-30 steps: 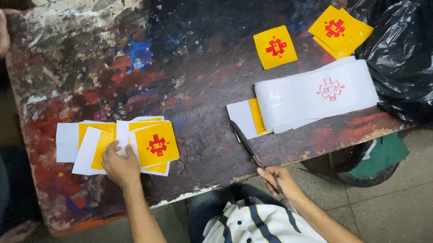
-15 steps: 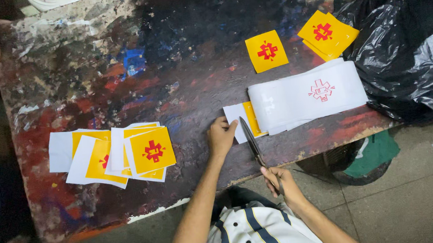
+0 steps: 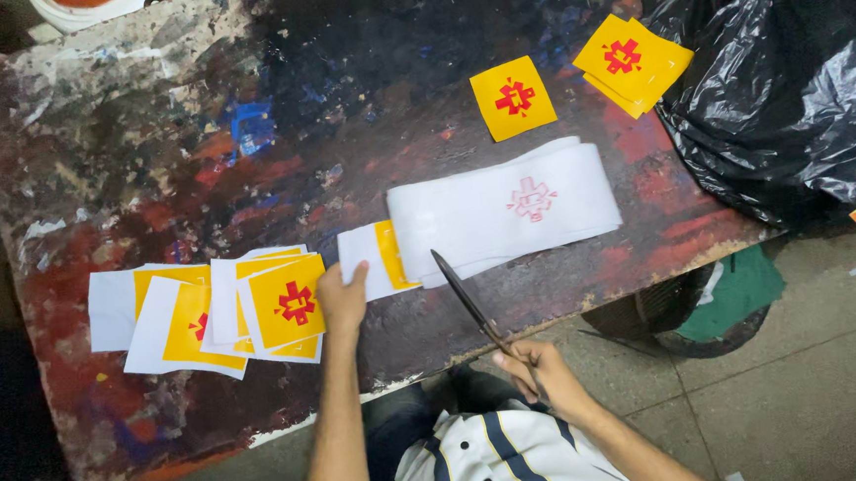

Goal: The person uses scissors to cut individual yellow paper squares with red symbols from a long white sheet. The cut pieces are placed into a growing stack on the left side of the table while the remaining sheet is repositioned for the next cut.

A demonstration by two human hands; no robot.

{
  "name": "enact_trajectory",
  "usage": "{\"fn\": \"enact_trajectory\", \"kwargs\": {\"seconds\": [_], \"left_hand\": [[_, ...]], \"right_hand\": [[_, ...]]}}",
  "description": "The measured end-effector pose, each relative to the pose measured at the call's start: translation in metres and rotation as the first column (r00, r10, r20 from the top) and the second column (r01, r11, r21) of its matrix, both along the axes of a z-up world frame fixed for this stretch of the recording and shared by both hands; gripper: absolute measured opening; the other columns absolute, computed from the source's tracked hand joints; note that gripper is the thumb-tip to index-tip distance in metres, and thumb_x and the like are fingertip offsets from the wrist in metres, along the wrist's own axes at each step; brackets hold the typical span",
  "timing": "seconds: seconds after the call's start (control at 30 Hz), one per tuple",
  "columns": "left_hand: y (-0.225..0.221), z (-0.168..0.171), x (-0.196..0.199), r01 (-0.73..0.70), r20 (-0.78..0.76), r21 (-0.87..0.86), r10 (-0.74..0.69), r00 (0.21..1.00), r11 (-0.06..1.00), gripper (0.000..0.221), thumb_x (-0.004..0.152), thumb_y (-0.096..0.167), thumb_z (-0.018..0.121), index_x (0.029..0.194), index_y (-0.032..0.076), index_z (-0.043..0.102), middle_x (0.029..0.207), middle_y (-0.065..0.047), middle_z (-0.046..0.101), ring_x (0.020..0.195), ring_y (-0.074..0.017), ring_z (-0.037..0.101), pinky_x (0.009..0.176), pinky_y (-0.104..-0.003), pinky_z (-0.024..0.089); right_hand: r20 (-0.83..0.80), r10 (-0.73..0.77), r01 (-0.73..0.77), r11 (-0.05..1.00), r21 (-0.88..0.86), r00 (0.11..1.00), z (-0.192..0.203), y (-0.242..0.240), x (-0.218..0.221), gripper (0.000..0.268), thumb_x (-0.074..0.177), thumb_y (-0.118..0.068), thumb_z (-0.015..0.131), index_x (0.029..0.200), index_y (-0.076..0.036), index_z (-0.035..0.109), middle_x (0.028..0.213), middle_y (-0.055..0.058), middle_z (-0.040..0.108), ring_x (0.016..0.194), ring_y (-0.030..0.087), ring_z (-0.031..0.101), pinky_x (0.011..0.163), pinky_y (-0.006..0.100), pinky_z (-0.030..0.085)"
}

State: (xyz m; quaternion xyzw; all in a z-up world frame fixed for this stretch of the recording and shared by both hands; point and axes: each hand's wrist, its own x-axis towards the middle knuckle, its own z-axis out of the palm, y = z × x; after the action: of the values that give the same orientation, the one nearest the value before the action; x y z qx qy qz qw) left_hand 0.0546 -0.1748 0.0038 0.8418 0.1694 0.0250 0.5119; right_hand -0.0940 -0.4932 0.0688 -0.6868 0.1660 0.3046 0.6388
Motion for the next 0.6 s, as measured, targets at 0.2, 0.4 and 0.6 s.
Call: {"fn": "enact_trajectory", "kwargs": {"seconds": [0.2,0.4,0.6], "left_hand": [[-0.018,0.091,-0.029,-0.154,0.267,0.535,0.006,0.964,0.831,0.066,0.085,0.02,0.073,0.141,-0.006,0.051,0.13,-0.03,0.057,0.119,-0.0485,0.055,0.096,-0.053,0.046],[-0.061,0.128,0.006,0.123,-0.016,0.542,-0.136,0.991,0.832,0.061,0.091,0.032,0.075,0.14,0.004,0.053,0.122,-0.021,0.058,0.115,-0.0403,0.058,0.096,-0.053,0.047],[-0.066,0.105,0.014,0.312,0.159,0.531,-0.454,0.877,0.788,0.039,0.101,0.017,0.061,0.14,0.013,0.061,0.127,-0.01,0.065,0.121,-0.034,0.065,0.106,-0.046,0.052]], "right_hand": [[-0.079,0.023,-0.015,0.994,0.111,0.997,0.004,0.008,-0.008,0.043,0.095,-0.032,0.071,0.064,-0.01,0.052,0.047,-0.001,0.048,0.038,0.008,0.042,0.04,0.026,0.031],[-0.138,0.061,-0.05,0.995,0.084,0.989,-0.007,0.0,-0.016,0.042,0.094,-0.03,0.073,0.063,-0.011,0.051,0.047,-0.002,0.047,0.038,0.008,0.04,0.04,0.027,0.029],[-0.083,0.116,-0.114,0.993,0.038,0.99,-0.024,-0.004,-0.028,0.047,0.092,-0.032,0.075,0.059,-0.011,0.051,0.048,-0.002,0.048,0.042,0.007,0.041,0.041,0.027,0.029]]}}
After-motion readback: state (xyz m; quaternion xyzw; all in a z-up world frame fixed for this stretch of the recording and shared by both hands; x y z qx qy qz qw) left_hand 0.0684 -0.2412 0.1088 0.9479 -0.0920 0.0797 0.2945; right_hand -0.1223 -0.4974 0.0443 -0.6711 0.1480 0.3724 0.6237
